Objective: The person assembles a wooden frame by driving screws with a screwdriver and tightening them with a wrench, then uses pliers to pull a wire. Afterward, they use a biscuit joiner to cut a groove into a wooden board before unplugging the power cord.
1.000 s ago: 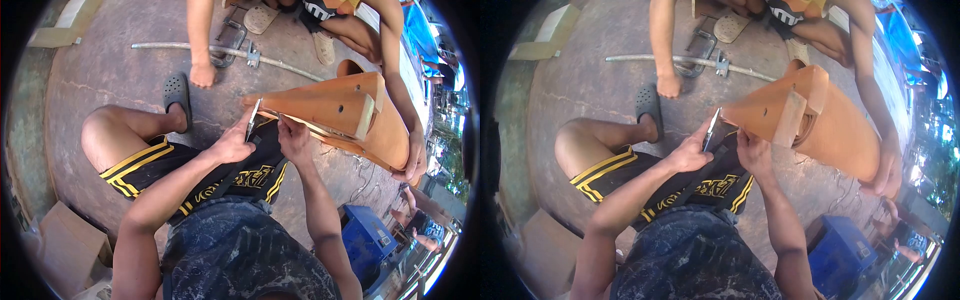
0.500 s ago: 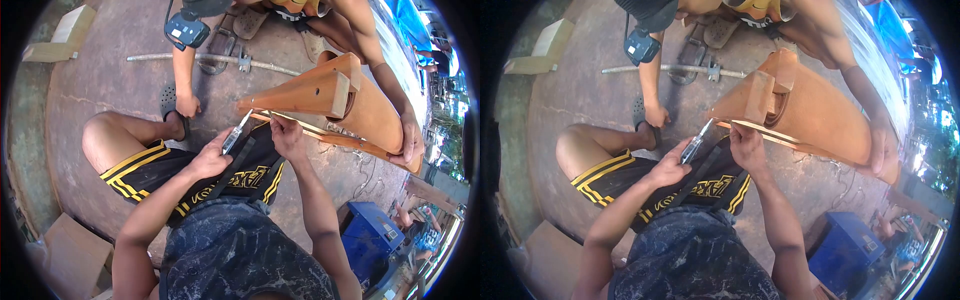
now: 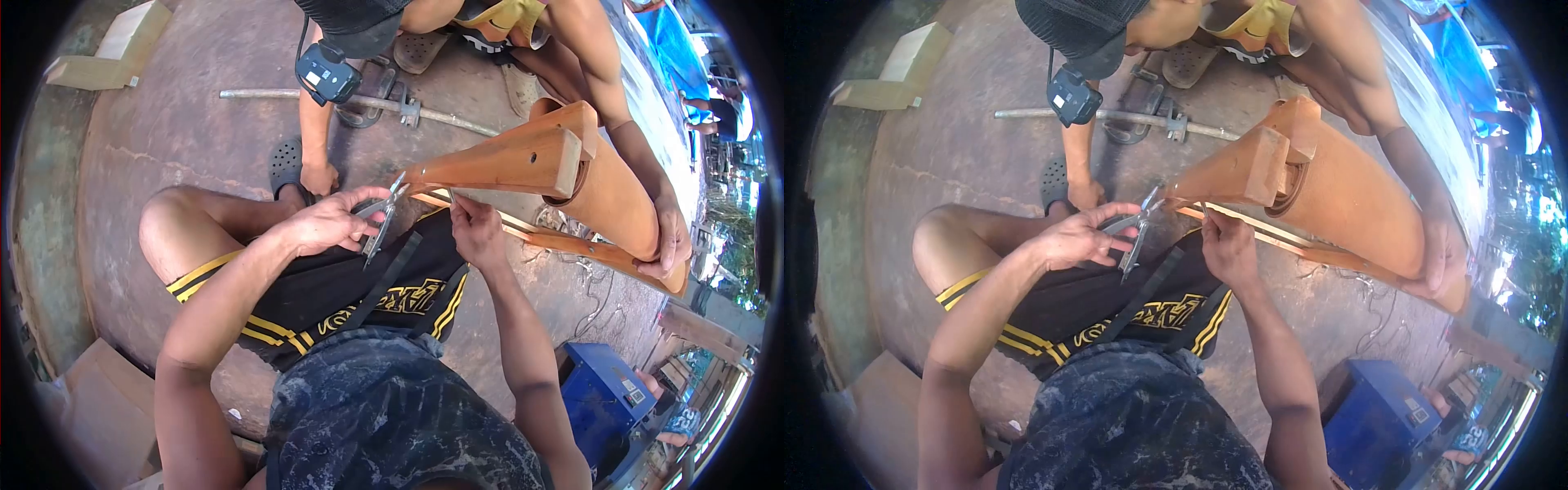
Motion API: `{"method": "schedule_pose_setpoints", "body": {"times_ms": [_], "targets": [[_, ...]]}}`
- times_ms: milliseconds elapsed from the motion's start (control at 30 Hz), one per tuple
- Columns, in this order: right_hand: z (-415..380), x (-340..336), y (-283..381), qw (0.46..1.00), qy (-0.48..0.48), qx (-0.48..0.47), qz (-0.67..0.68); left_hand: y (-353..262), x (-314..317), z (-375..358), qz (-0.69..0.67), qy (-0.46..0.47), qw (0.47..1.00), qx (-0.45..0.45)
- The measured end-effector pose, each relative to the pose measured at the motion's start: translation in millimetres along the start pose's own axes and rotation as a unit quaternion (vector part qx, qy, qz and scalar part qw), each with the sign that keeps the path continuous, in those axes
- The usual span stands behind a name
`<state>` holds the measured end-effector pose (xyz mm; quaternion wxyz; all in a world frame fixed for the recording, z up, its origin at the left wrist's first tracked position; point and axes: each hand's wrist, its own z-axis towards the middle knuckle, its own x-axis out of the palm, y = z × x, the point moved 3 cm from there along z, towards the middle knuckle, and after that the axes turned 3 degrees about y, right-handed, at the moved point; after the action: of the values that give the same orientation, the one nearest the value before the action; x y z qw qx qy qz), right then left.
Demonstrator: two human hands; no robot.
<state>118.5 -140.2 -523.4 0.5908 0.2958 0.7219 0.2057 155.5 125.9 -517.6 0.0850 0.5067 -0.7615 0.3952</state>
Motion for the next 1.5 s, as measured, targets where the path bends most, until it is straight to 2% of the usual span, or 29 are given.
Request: {"method": "schedule_pose_setpoints", "body": {"times_ms": [67,100,133,200,233,300,333,433,500,533,600,767,833,867,933,1000,1067,1200,1233,1300,1367,1400,1433,1467,1500], "targets": [[-0.5,-2.3,6.3,1.000,-0.008,-0.007,-0.014,22.5,3.0,11.1,-0.020,0.001,1.000,0.022],[-0.2,-4.0,8.8,0.999,-0.016,-0.012,-0.031,38.2,0.7,20.9,0.033,0.025,0.998,0.048],[0.3,-4.0,9.2,0.999,-0.016,-0.011,-0.031,44.7,5.0,24.5,0.124,0.007,0.990,0.068],[-0.1,-3.6,6.2,0.999,-0.017,-0.011,-0.035,52.5,13.7,29.1,0.179,-0.048,0.980,0.073],[0.5,-3.0,3.3,0.999,-0.016,-0.012,-0.038,54.5,17.0,31.6,0.176,-0.047,0.981,0.074],[2.7,1.9,-5.3,0.998,-0.018,-0.050,-0.033,54.2,15.5,29.3,0.094,-0.124,0.987,0.038],[3.7,3.4,-7.8,0.997,-0.018,-0.064,-0.030,58.6,11.1,31.7,0.091,-0.126,0.987,0.039],[3.3,4.2,-9.7,0.999,0.009,-0.032,-0.004,77.7,-2.4,40.2,0.073,-0.148,0.986,0.011],[3.6,3.3,-9.4,0.999,0.036,-0.015,0.007,81.9,0.7,43.1,0.005,-0.047,0.999,-0.002],[3.8,3.1,-9.9,0.999,0.044,-0.010,0.010,83.1,0.6,44.5,0.004,-0.048,0.999,-0.001],[3.7,5.0,-13.1,0.998,0.047,-0.009,0.037,79.3,6.9,45.0,-0.034,0.053,0.998,0.020],[5.3,8.7,-18.5,0.998,0.048,-0.004,0.026,74.6,3.8,37.7,0.060,0.030,0.998,0.016],[4.2,8.3,-20.9,0.998,0.048,0.010,0.038,59.6,5.5,18.6,-0.073,0.045,0.996,0.037],[4.5,8.6,-22.1,0.998,0.050,0.008,0.027,57.6,4.2,17.7,-0.071,0.045,0.996,0.036],[3.3,9.7,-21.4,0.998,0.053,0.006,0.019,56.5,7.0,13.7,0.109,0.132,0.985,0.024],[1.7,9.3,-17.2,0.999,0.037,-0.023,-0.011,59.7,20.7,23.6,0.124,0.197,0.973,-0.010],[-1.4,14.6,-20.3,0.999,0.020,-0.017,0.019,72.6,29.1,34.7,0.189,0.104,0.974,-0.076],[-3.2,13.4,-25.0,0.998,0.026,0.018,0.047,59.9,31.5,27.3,0.245,0.110,0.962,-0.045],[-3.4,13.6,-23.0,0.998,0.034,0.021,0.045,52.4,32.7,22.2,0.314,0.086,0.945,-0.033],[-1.3,9.1,-14.1,0.999,0.014,-0.038,-0.008,41.3,25.6,19.1,0.457,0.062,0.887,0.014],[-2.8,9.4,-13.8,0.999,0.007,-0.048,-0.013,21.4,1.2,-1.9,0.449,0.034,0.890,-0.069],[-5.0,10.8,-17.4,0.999,0.006,-0.040,-0.007,9.7,-16.8,-9.7,0.366,0.042,0.927,-0.077],[-7.3,12.2,-21.1,0.999,0.006,-0.033,-0.001,-16.9,-31.5,-22.5,0.449,-0.047,0.886,-0.105],[-7.3,15.0,-24.9,0.999,0.009,-0.034,0.010,-14.1,-62.2,-14.7,0.395,-0.055,0.912,-0.094],[-5.7,15.1,-24.0,0.999,0.010,-0.036,0.014,-14.2,-91.0,-7.8,0.393,-0.044,0.916,-0.062]]}}
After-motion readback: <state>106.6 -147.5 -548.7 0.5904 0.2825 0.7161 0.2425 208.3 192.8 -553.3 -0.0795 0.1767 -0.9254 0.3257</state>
